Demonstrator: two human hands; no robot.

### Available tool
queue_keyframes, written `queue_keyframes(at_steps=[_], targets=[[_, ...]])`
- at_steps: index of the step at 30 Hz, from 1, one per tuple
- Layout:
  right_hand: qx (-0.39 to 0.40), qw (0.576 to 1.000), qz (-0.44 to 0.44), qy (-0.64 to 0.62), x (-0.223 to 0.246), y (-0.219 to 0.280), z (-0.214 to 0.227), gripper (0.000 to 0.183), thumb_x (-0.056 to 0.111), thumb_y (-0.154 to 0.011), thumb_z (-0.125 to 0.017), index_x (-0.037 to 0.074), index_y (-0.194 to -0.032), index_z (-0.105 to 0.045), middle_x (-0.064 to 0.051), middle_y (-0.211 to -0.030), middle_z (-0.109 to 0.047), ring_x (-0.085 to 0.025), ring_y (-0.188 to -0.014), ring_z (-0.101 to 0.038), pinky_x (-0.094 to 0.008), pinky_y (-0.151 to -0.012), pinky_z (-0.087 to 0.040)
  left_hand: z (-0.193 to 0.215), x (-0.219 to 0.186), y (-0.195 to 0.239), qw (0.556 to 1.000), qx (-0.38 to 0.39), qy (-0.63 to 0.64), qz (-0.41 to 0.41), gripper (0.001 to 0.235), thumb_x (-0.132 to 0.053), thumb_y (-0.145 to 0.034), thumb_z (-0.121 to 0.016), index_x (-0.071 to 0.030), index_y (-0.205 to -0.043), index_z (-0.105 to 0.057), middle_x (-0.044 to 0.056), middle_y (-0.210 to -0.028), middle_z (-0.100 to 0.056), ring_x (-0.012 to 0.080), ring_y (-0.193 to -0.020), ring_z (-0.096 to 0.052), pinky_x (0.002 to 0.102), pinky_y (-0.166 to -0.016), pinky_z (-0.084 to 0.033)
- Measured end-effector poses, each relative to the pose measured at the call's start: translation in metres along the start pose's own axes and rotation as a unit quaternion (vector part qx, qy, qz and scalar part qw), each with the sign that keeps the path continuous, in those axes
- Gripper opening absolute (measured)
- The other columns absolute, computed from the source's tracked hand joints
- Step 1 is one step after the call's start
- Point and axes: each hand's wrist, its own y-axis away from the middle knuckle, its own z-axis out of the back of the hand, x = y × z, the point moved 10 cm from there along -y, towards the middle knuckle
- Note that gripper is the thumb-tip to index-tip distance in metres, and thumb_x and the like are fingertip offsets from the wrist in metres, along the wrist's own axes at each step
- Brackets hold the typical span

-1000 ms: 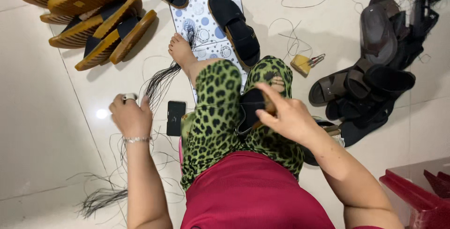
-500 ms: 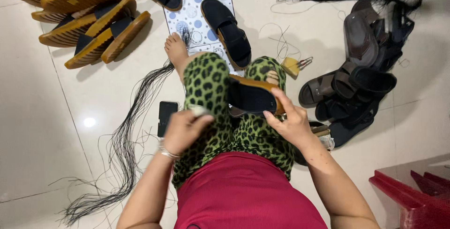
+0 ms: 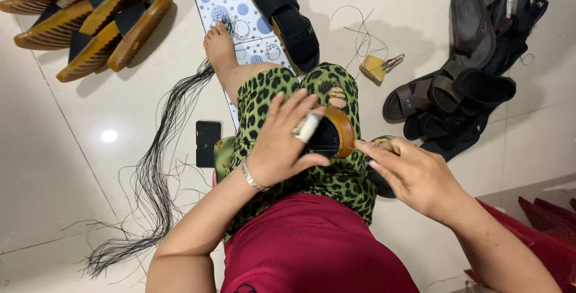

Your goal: The person sits on the floor and sews a black slip-on shoe using a needle and black thread. They repeatedly push the needle through the shoe's sole and pull the thread to secure the stitching.

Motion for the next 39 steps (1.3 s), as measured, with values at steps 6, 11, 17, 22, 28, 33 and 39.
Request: queue_keyframes(at_steps=[6, 11, 17, 22, 28, 33, 39], targets=[[0.03, 0.996, 0.024, 0.084, 0.014, -0.015, 0.002, 0.033, 0.029, -0.099, -0.061, 0.034, -0.129, -0.074, -0.005, -0.082, -0.069, -0.03, -0.07, -0.072, -0.043, -0.058, -0.057, -0.027, -0.004, -0.012, 0.996, 0.037, -0.041, -0.07, 0.101, -0.062, -0.074, -0.074, 0.001, -0.148, -0.045, 0.024, -0.148, -0.05, 0.0408, -0.147, -0.037, 0.06, -0.125, -0.008], [0.085, 0.99, 0.014, 0.11, 0.022, -0.024, 0.008, 0.037, 0.025, -0.098, -0.057, 0.036, -0.13, -0.073, -0.007, -0.071, -0.066, -0.029, -0.056, -0.071, -0.039, -0.051, -0.057, -0.029, -0.003, -0.012, 0.997, 0.018, -0.025, -0.073, 0.097, -0.065, -0.073, -0.073, 0.002, -0.14, -0.054, 0.021, -0.139, -0.057, 0.0382, -0.14, -0.046, 0.063, -0.124, -0.009], [0.213, 0.917, -0.007, 0.337, 0.002, -0.002, -0.023, 0.066, 0.025, -0.09, -0.052, 0.039, -0.154, -0.042, -0.007, -0.084, -0.059, -0.029, -0.044, -0.064, -0.045, -0.033, -0.051, -0.035, -0.011, -0.011, 0.993, -0.011, -0.092, -0.079, 0.09, -0.068, -0.083, -0.072, 0.002, -0.137, -0.057, 0.022, -0.131, -0.065, 0.0401, -0.129, -0.059, 0.067, -0.121, -0.022], [0.205, 0.94, -0.012, 0.272, 0.015, -0.036, -0.021, 0.045, 0.024, -0.092, -0.053, 0.027, -0.137, -0.051, -0.008, -0.085, -0.065, -0.032, -0.055, -0.071, -0.047, -0.046, -0.057, -0.036, -0.006, -0.006, 0.993, -0.065, -0.052, -0.084, 0.091, -0.061, -0.079, -0.076, 0.008, -0.134, -0.057, 0.027, -0.131, -0.062, 0.0418, -0.13, -0.058, 0.065, -0.121, -0.025], [0.173, 0.978, -0.017, 0.115, 0.002, -0.052, -0.033, 0.02, 0.033, -0.102, -0.05, 0.019, -0.117, -0.055, -0.006, -0.076, -0.069, -0.034, -0.067, -0.074, -0.048, -0.058, -0.057, -0.028, -0.008, -0.004, 0.99, -0.103, -0.022, -0.093, 0.083, -0.055, -0.08, -0.073, 0.007, -0.133, -0.058, 0.026, -0.132, -0.061, 0.0418, -0.128, -0.057, 0.063, -0.118, -0.032], [0.038, 0.987, 0.078, 0.135, 0.011, -0.041, -0.02, 0.026, 0.035, -0.1, -0.058, 0.02, -0.121, -0.062, -0.001, -0.077, -0.072, -0.027, -0.07, -0.074, -0.043, -0.06, -0.059, -0.026, -0.023, 0.036, 0.963, -0.193, -0.086, -0.167, 0.023, -0.031, -0.095, -0.071, -0.008, -0.098, -0.068, 0.011, -0.105, -0.063, 0.0334, -0.096, -0.062, 0.054, -0.088, -0.05], [0.059, 0.993, 0.041, 0.093, 0.019, -0.044, -0.019, 0.019, 0.021, -0.102, -0.055, 0.01, -0.115, -0.065, -0.006, -0.081, -0.073, -0.032, -0.072, -0.074, -0.041, -0.057, -0.058, -0.041, 0.002, 0.004, 0.774, 0.003, 0.622, 0.12, 0.021, -0.011, -0.089, -0.078, 0.0, -0.107, -0.074, 0.015, -0.096, -0.076, 0.0209, -0.091, -0.071, 0.037, -0.089, -0.058]])
